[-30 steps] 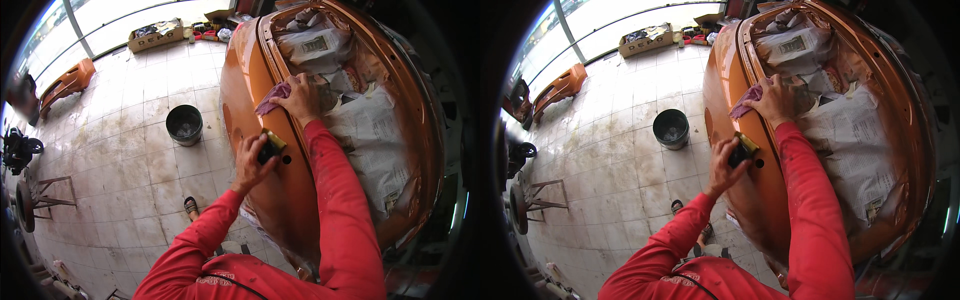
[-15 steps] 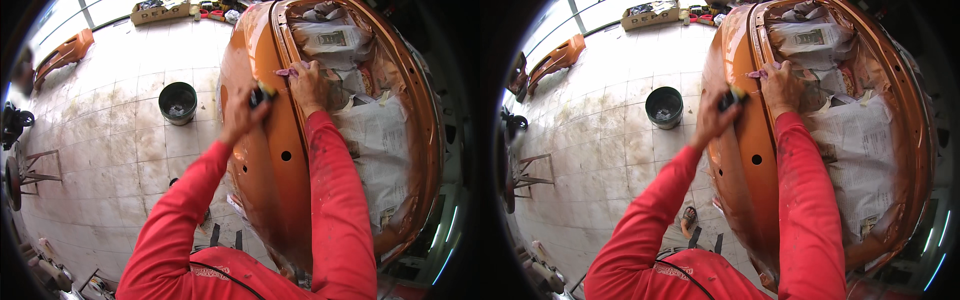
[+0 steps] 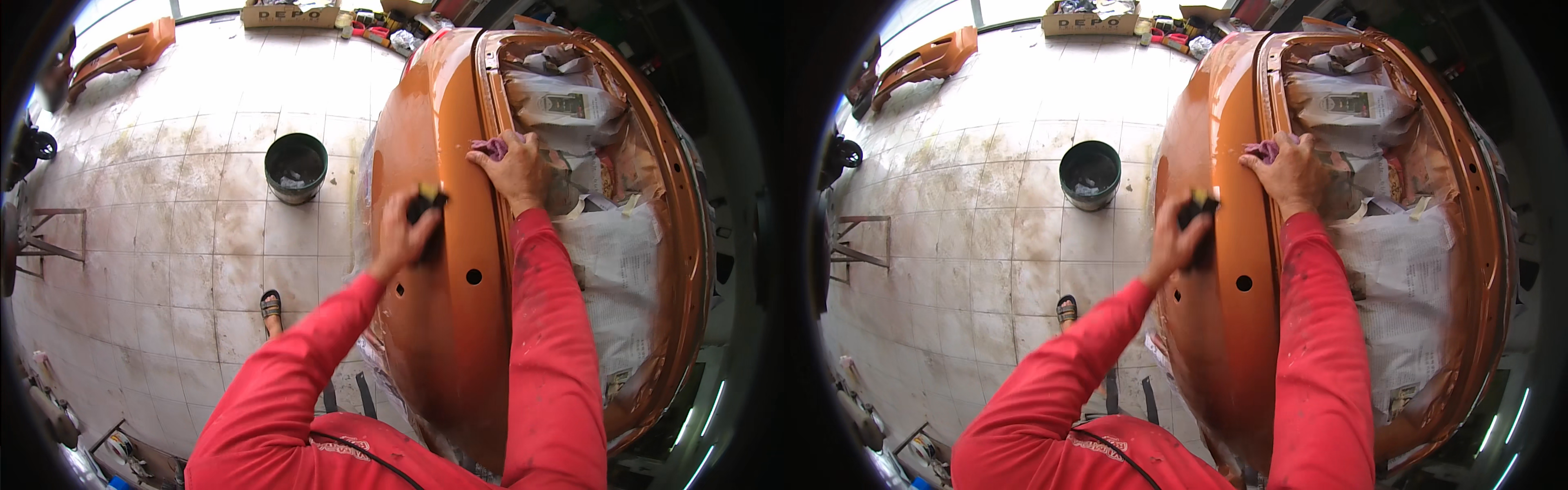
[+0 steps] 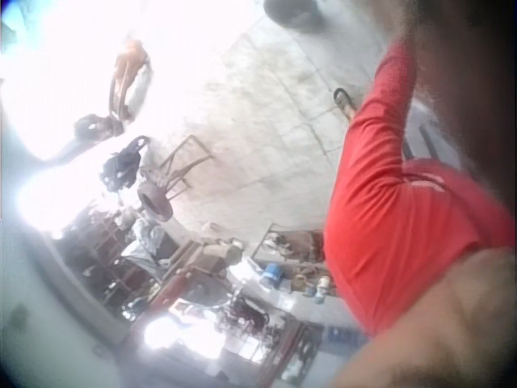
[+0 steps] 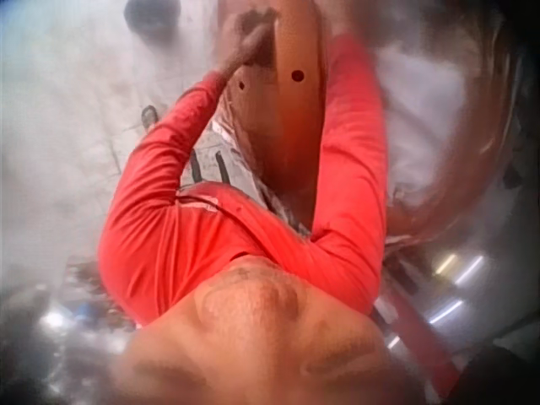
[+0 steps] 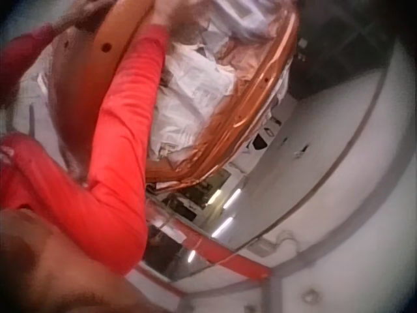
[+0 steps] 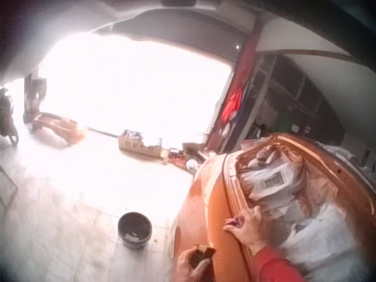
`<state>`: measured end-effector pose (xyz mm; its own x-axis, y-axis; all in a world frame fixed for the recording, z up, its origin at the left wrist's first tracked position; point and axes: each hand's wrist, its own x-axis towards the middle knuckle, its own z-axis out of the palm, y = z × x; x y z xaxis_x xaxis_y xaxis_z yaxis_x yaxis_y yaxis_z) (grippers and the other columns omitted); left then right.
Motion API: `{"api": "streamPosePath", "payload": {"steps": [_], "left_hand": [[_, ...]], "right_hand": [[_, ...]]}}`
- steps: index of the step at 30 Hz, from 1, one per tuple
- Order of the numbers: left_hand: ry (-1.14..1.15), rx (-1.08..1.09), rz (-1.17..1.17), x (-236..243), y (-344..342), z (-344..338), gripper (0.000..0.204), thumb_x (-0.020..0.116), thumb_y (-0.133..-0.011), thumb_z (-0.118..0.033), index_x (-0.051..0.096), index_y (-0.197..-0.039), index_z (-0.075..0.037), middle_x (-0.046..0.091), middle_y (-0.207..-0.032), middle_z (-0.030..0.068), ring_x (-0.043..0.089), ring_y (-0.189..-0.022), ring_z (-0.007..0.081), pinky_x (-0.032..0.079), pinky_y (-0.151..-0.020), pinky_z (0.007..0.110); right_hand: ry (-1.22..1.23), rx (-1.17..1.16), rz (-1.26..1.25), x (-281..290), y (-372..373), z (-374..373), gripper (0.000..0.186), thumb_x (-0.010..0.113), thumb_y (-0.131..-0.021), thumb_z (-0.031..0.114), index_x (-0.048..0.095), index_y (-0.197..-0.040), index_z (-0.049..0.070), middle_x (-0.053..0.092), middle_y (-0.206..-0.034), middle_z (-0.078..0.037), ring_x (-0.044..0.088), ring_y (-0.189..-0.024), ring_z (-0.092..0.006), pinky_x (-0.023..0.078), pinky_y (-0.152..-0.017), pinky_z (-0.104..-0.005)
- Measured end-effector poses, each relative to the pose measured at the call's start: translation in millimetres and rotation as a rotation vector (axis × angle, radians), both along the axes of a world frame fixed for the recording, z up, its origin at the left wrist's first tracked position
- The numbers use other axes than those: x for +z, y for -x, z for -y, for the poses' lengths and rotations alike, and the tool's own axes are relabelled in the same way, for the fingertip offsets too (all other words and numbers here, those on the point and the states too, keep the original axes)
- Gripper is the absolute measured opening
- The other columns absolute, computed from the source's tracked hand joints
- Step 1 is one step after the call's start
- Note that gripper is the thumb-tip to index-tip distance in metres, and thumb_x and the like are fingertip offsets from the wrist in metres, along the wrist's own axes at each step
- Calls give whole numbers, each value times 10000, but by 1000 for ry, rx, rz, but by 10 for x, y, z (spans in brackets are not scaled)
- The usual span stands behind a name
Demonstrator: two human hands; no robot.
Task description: The person sands the surface of an orange car trunk lid with a sanding block, moving across different areas and occasionally wiping the surface with a cloth. The trunk lid is partially masked with protective film and newspaper.
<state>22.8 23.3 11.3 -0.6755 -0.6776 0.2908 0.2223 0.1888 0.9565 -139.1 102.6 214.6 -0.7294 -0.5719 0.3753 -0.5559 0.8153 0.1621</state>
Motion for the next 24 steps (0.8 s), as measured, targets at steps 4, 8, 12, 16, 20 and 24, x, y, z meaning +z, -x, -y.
{"api": "streamPosePath", "payload": {"steps": [4, 8, 12, 16, 20, 24], "left_hand": [[-28, 101, 143, 53, 383, 456, 604, 853, -925, -345, 657, -1374, 9, 688, -1318, 264, 640, -1260, 429, 501, -1095, 502], [191, 30, -77, -229, -928, -820, 703, 874, -913, -281, 553, -1474, -4, 635, -1376, 261, 580, -1318, 473, 478, -1117, 556], [89, -28, 33, -278, -1099, -838, 666, 873, -919, -267, 573, -1460, -20, 646, -1364, 242, 613, -1296, 439, 488, -1118, 517], [-142, 80, 187, -410, 342, 713, 600, 835, -953, -413, 651, -1307, 35, 724, -1123, 226, 692, -1066, 343, 553, -940, 462], [90, 172, 42, -393, 85, 59, 635, 854, -934, -364, 618, -1395, 4, 673, -1333, 272, 631, -1262, 432, 489, -1100, 517], [103, -63, 52, -126, -1451, -1122, 672, 840, -956, -257, 553, -1499, 15, 611, -1434, 286, 568, -1340, 497, 435, -1176, 565]], "right_hand": [[-10, 8, -33, -82, 18, 86, 569, 830, -836, 707, 750, -1073, 196, 663, -1114, -150, 751, -935, -398, 609, -728, -554], [-3, -19, -30, -105, 114, -120, 488, 817, -889, 642, 763, -1065, 191, 663, -1116, -162, 756, -935, -398, 610, -728, -546], [17, -3, -32, -75, 118, -79, 474, 827, -885, 623, 773, -1072, 190, 667, -1137, -177, 762, -942, -404, 620, -744, -541], [11, 24, -46, -89, -21, 187, 461, 839, -891, 589, 768, -1082, 175, 664, -1129, -185, 752, -948, -407, 618, -760, -544], [3, 54, -123, -121, 121, 16, 469, 796, -923, 632, 755, -1063, 186, 669, -1097, -155, 753, -930, -403, 604, -731, -546], [-13, 18, -96, -149, 155, -156, 468, 790, -928, 633, 750, -1070, 189, 671, -1089, -153, 752, -925, -402, 601, -725, -548]]}}
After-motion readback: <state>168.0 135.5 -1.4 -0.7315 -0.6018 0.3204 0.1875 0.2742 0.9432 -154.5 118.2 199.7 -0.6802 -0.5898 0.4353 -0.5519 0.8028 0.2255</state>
